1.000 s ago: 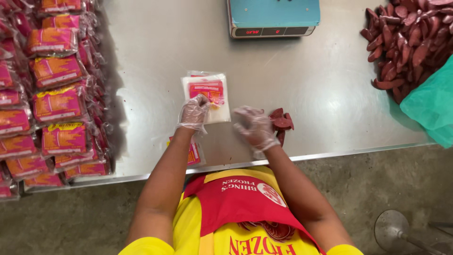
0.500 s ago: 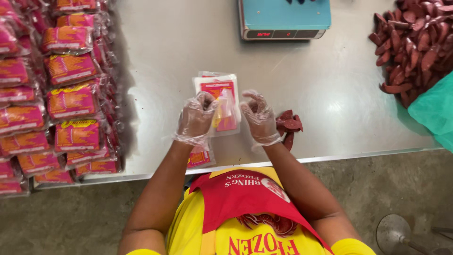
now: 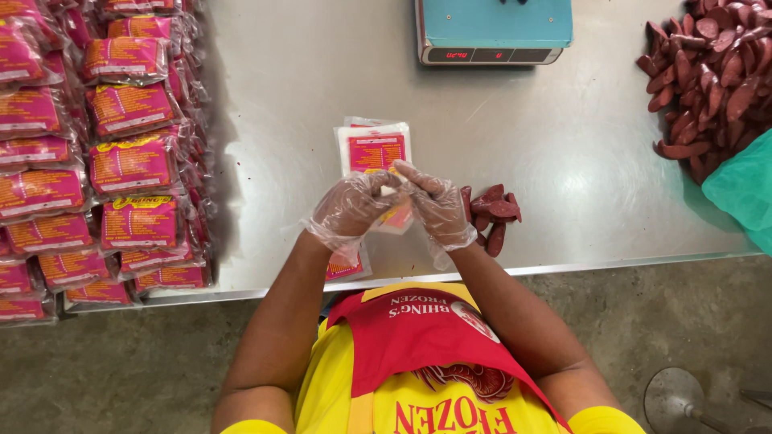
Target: The person places red sausage pieces into small clear plastic bags on a stainless steel table. They pick up the sausages from a pile, insert them into the bags, and set the filled bags aside. A digital scale and a large green mesh bag of sausages are visible nearby.
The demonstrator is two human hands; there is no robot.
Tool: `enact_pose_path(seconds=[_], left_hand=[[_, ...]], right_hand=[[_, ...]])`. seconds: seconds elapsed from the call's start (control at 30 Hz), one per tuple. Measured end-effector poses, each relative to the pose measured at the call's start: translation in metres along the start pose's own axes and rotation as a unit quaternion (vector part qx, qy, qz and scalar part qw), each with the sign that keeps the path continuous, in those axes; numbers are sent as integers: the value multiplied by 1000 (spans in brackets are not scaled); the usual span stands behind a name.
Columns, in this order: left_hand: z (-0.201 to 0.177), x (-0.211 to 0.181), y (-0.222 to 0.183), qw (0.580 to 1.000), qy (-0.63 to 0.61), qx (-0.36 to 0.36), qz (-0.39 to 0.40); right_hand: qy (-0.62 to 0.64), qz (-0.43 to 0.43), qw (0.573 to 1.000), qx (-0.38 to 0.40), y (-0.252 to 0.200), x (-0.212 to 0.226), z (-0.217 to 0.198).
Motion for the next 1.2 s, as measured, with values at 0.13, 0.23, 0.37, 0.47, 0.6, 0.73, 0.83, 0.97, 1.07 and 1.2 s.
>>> enact_pose_path(seconds=[0.13, 0.23, 0.37, 0.47, 0.6, 0.73, 0.83, 0.97, 1.07, 1.2], left_hand=[[1, 5, 2, 936, 341, -37, 77], [4, 27, 4, 924, 351, -140, 52], [30, 78, 10, 963, -92, -255, -15], [72, 77, 26, 970, -146, -193, -24], [90, 50, 31, 969, 47, -235, 60], [106, 5, 60, 932, 160, -283, 159], [131, -31, 84, 944, 123, -157, 264], [168, -9, 99, 987, -125, 97, -24], [191, -3, 109, 977, 97, 180, 57], [230, 6, 105, 954, 220, 174, 108]], right_hand=[[7, -36, 999, -10, -16, 8, 4], [-297, -66, 950, -70, -36, 21, 9], [-348, -204, 895, -189, -49, 40, 6], [-417, -220, 845, -253, -55, 54, -17], [-430, -182, 820, -329, -71, 58, -52], [-575, -287, 604, -471, -102, 76, -69], [-603, -277, 617, -422, -106, 55, -89], [-533, -157, 728, -402, -98, 25, -178], [-517, -193, 686, -474, -131, 34, -229], [-541, -236, 671, -448, -157, 28, -263]])
Point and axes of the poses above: each hand's wrist, its own y-axis towards the middle knuckle, its own z-axis out of the palm, x = y × z, the point moved 7 cm from there along y, towards the middle knuckle, and after that the axes turned 14 degrees about z, right-handed, at the moved point
